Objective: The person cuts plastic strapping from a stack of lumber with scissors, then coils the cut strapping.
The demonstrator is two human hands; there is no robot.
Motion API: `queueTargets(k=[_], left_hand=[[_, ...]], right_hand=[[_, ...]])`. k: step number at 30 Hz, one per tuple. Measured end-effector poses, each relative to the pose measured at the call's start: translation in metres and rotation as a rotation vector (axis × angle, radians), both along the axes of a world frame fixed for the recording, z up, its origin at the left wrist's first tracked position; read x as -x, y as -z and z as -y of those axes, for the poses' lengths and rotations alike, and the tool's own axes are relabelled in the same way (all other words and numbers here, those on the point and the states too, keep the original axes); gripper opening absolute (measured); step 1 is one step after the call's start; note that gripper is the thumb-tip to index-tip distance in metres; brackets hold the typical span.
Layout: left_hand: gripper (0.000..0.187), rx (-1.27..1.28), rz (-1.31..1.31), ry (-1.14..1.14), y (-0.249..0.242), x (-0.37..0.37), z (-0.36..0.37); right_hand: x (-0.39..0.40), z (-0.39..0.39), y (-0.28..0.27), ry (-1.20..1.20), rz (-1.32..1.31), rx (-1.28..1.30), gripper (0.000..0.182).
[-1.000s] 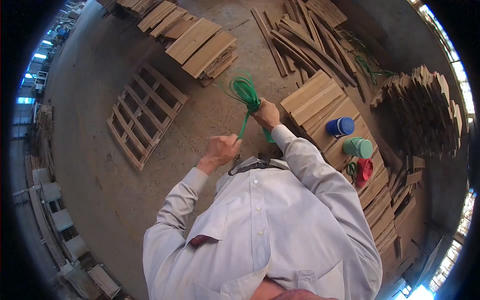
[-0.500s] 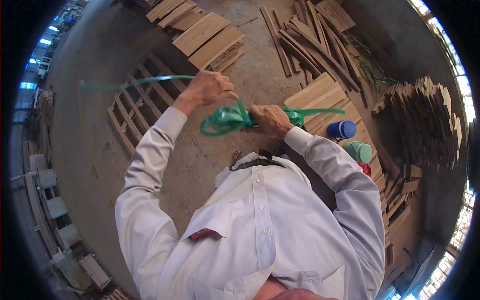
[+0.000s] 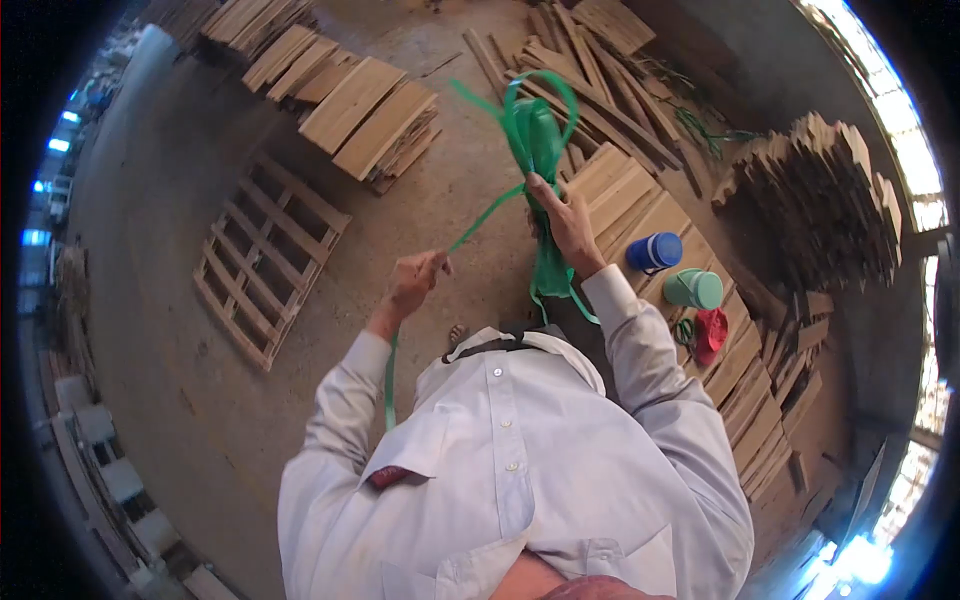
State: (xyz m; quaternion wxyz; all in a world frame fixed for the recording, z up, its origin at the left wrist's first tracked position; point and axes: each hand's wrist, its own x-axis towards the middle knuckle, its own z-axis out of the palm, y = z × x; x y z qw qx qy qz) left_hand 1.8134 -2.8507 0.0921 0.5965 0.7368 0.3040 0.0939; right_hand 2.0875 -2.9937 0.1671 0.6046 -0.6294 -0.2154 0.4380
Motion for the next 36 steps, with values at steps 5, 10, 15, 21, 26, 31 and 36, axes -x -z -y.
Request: queueTargets(k=[5,10,15,21,26,31,36], left_hand=[[0.04,-0.265,-0.062,0.194,-0.054,-0.002,0.03],[0.037,0.108,-0.064,0.171,-0.096,0.003,0.047],[0.037,0.202,-0.062,0.064,-0.085,0.019,0.035],[0.035,0.002,-0.099,0.06,-0.108,0.025,0.032],[0.025,-0.093,-0.257,0.068,-0.137,0.05,0.031],[0.028,-0.093,-0.403,0.073,-0.099,0.118,0.045],[0.03,-0.357,-0.454,0.145,-0.105,0.119,0.066]], right_hand=[[-0.02,0.008,0.037,0.061,0.32,0.186,0.06],[-0.012,0.001,0.082,-0.143,0.984,0.074,0.045],[-0.004,-0.022,0.053,-0.091,0.03,-0.179,0.04],[-0.003,-0.03,0.041,-0.121,0.009,-0.096,0.032],[-0.034,-0.035,0.054,0.013,-0.16,-0.167,0.04],[-0.062,-0.024,0.037,0.094,-0.371,-0.246,0.049],[-0.061,-0.027,0.038,0.077,-0.502,-0.341,0.054]])
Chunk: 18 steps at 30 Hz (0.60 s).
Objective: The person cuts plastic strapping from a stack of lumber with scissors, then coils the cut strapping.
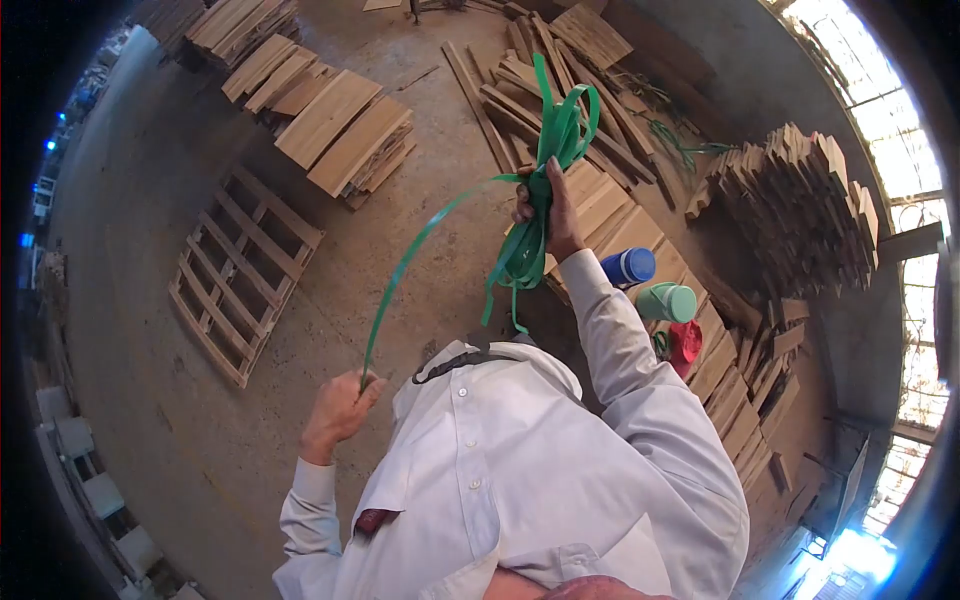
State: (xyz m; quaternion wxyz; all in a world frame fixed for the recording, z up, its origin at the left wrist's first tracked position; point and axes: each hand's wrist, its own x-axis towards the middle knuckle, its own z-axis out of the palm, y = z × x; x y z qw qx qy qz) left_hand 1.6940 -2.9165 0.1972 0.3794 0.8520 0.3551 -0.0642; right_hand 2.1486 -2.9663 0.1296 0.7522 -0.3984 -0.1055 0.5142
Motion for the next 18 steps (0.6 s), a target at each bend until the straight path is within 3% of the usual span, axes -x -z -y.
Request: queueTargets(k=[6,9,12,15,18], left_hand=[[0.038,-0.026,0.579,-0.245,-0.032,-0.038,-0.022],[0.041,-0.164,0.669,-0.183,-0.057,-0.049,-0.04],[0.042,0.0,0.957,-0.321,-0.09,-0.079,-0.032],[0.054,-0.036,1.197,-0.325,-0.1,-0.107,-0.029],[0.049,-0.083,1.272,-0.216,-0.107,-0.115,-0.027]], right_hand=[[0.013,-0.013,-0.019,0.01,-0.17,-0.118,0.063],[0.024,-0.024,-0.025,-0.063,-0.235,-0.175,0.067],[0.038,-0.034,-0.023,-0.117,-0.292,-0.217,0.069],[0.059,-0.037,-0.038,-0.162,-0.318,-0.218,0.069],[0.058,-0.038,-0.039,-0.21,-0.369,-0.31,0.07]])
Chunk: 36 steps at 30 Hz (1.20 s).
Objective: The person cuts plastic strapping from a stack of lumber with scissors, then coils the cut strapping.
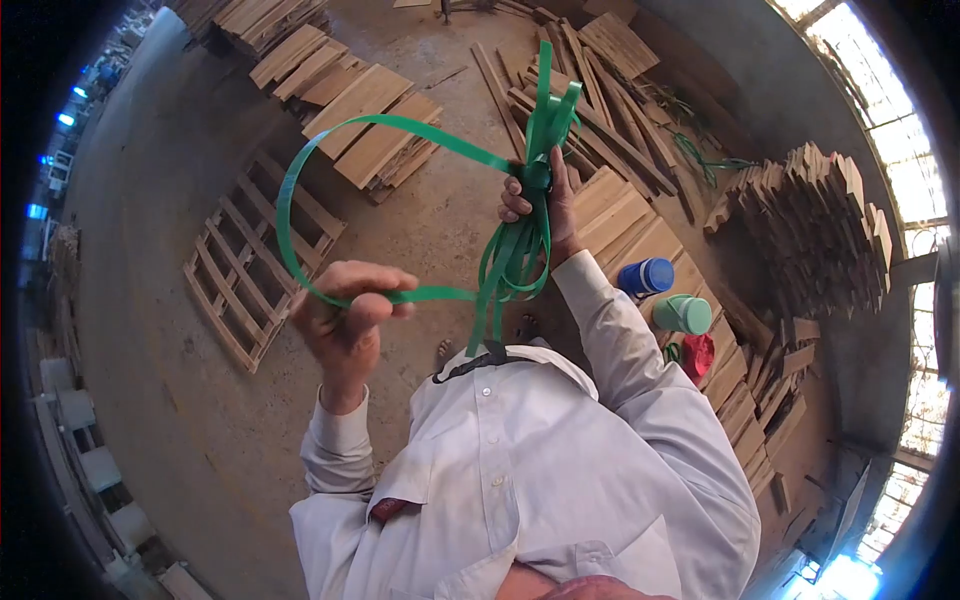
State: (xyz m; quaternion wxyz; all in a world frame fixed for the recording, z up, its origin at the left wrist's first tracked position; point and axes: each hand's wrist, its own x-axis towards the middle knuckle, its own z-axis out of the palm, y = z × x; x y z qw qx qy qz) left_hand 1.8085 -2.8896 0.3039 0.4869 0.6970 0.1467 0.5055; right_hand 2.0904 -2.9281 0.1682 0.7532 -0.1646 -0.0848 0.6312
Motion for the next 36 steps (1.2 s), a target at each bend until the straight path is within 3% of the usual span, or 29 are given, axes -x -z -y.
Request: queueTargets(k=[3,7,10,11,14,23,30,36], left_hand=[[0.049,-0.116,-0.065,0.007,-0.011,0.029,-0.019],[0.046,0.003,0.132,-0.081,-0.036,0.011,-0.031],[0.045,-0.035,0.103,-0.145,-0.042,-0.014,-0.015],[0.034,-0.089,0.071,-0.059,-0.035,-0.012,-0.014],[0.025,-0.33,-0.032,0.007,-0.003,-0.019,-0.004],[0.035,-0.354,-0.294,0.375,0.015,-0.048,0.021],[0.024,-0.538,-0.488,0.149,0.059,-0.062,0.032],[0.039,-0.462,-0.565,0.031,0.017,-0.044,0.026]], right_hand=[[-0.008,-0.001,0.008,-0.017,0.024,0.011,0.069],[-0.006,-0.004,0.004,-0.087,-0.025,-0.02,0.069],[0.005,-0.01,-0.008,-0.089,-0.049,-0.014,0.07],[0.008,-0.014,-0.007,-0.082,-0.054,-0.005,0.07],[0.011,-0.019,-0.003,-0.017,-0.014,0.064,0.071],[0.016,-0.028,0.002,0.007,0.047,0.143,0.069],[0.021,-0.029,-0.003,0.02,0.046,0.192,0.066],[0.023,-0.035,-0.001,-0.018,0.003,0.164,0.067]])
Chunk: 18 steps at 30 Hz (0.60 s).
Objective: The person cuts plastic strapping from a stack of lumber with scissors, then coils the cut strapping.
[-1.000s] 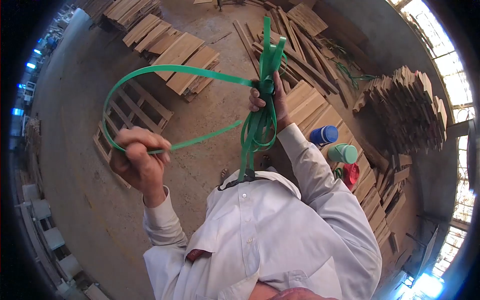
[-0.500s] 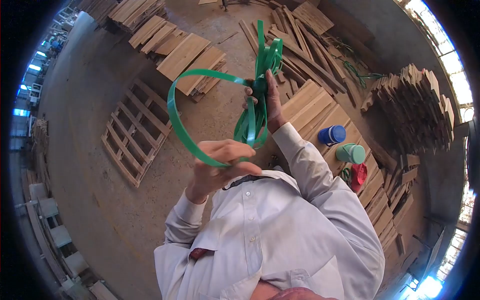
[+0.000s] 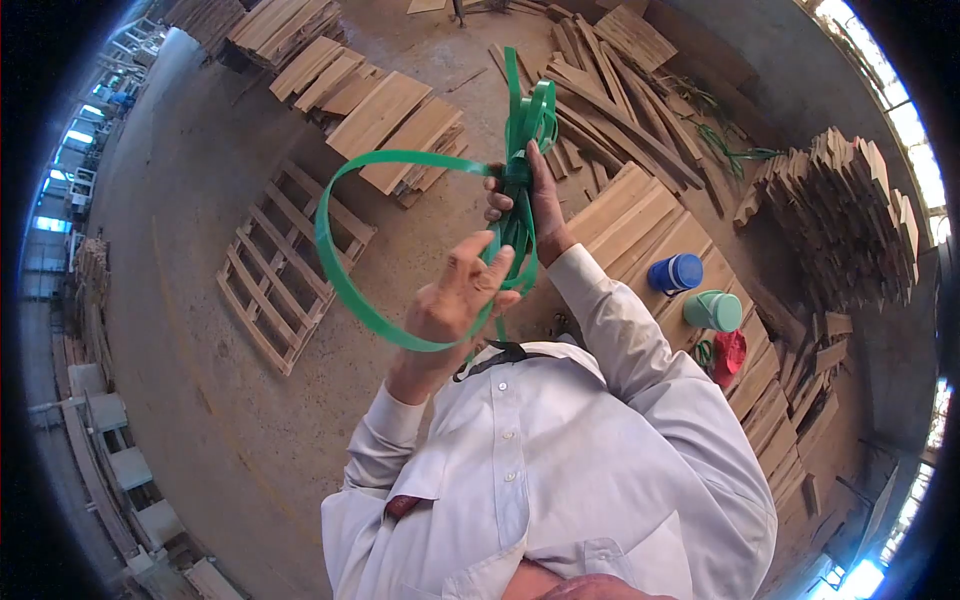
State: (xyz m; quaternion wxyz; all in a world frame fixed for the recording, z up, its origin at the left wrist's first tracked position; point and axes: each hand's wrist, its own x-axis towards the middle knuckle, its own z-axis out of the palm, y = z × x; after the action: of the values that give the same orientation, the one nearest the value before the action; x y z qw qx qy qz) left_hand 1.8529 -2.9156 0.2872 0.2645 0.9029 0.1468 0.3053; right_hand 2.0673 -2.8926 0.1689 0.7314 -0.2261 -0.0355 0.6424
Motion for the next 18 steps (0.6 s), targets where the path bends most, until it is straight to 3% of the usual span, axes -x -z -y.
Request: queueTargets(k=[8,12,18], left_hand=[[0.039,0.004,0.189,0.106,0.001,0.0,-0.028],[0.037,-0.053,0.141,0.123,0.021,-0.009,-0.04],[0.038,0.064,0.144,0.11,0.011,0.003,-0.041]], right_hand=[[-0.003,0.001,-0.008,-0.152,-0.111,-0.074,0.07],[-0.001,0.002,-0.021,-0.108,0.057,-0.027,0.073],[0.006,0.001,-0.025,-0.139,0.198,-0.016,0.074]])
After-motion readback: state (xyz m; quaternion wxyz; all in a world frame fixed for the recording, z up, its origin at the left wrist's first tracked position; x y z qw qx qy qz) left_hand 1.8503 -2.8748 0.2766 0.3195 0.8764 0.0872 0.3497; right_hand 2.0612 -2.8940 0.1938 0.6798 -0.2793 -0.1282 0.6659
